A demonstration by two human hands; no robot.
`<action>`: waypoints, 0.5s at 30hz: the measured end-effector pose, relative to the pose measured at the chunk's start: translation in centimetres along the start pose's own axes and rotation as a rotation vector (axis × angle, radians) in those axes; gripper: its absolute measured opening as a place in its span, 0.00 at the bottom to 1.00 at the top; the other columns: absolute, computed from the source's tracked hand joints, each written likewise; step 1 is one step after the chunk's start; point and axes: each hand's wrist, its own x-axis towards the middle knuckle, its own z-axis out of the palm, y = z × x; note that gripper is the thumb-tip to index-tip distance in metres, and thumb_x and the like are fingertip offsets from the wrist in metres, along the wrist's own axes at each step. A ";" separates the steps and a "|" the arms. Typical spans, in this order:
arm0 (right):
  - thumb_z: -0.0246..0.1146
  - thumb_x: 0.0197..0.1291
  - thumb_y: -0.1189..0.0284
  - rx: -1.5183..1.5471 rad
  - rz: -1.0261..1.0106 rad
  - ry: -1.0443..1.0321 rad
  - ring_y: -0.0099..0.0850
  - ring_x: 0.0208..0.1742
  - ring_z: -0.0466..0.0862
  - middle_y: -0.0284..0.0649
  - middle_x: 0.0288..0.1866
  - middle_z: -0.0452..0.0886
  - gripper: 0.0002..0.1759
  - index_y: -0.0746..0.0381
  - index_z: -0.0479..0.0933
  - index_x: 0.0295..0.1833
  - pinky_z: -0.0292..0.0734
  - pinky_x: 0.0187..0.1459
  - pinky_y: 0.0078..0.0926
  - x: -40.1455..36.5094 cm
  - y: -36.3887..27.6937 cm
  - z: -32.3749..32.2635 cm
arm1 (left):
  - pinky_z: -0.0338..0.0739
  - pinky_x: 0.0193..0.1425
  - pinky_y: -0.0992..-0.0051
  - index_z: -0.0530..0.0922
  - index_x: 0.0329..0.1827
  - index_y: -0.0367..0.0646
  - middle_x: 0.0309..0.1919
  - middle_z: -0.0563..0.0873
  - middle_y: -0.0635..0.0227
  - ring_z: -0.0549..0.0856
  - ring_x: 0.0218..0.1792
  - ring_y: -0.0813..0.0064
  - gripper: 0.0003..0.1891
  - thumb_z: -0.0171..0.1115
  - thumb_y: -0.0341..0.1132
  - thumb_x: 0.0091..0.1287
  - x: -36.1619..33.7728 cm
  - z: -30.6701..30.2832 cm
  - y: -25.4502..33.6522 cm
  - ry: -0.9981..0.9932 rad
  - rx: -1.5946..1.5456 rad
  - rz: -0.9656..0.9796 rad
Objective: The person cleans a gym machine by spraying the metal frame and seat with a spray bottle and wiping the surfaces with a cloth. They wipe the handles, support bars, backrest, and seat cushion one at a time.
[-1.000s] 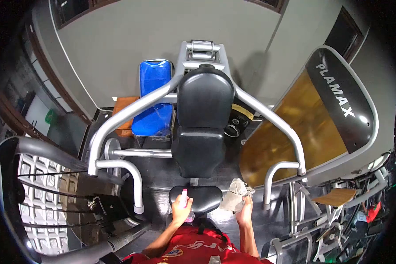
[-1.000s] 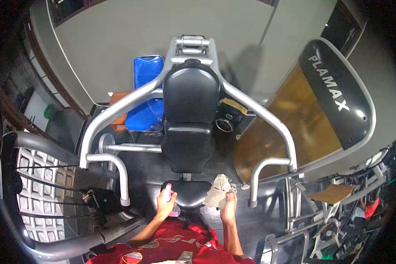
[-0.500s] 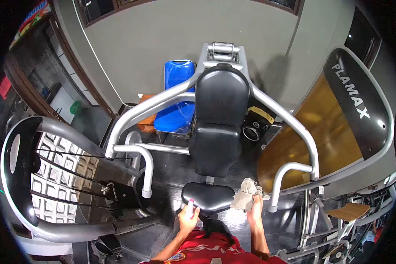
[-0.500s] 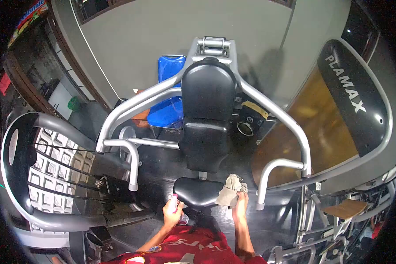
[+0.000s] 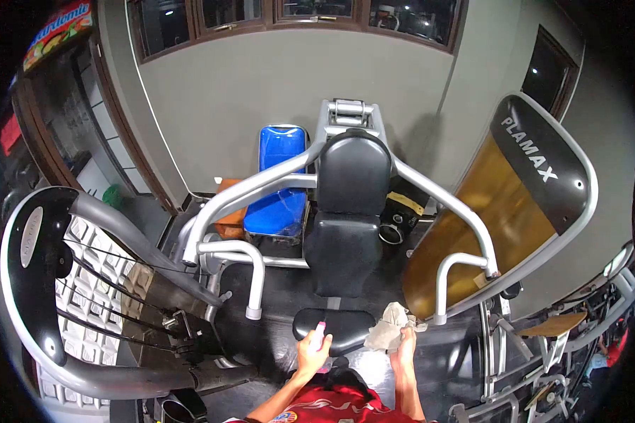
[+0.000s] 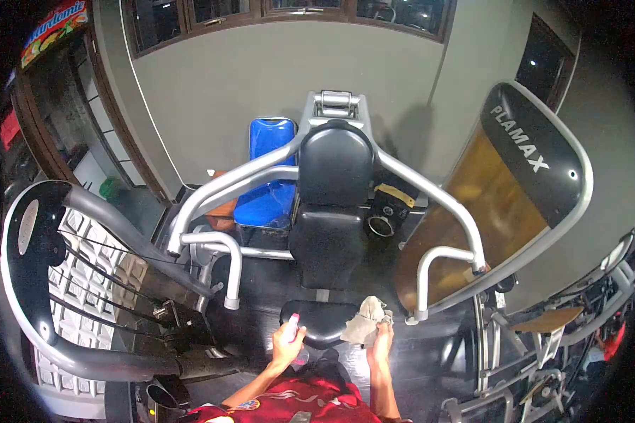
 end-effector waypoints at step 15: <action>0.50 0.54 0.70 0.068 0.044 0.054 0.37 0.58 0.76 0.38 0.56 0.76 0.25 0.61 0.68 0.60 0.69 0.61 0.37 -7.0 5.1 0.4 | 0.75 0.21 0.77 0.74 0.34 0.37 0.19 0.78 0.69 0.80 0.16 0.80 0.07 0.64 0.30 0.63 -2.0 -6.0 1.4 -0.102 -0.223 -0.164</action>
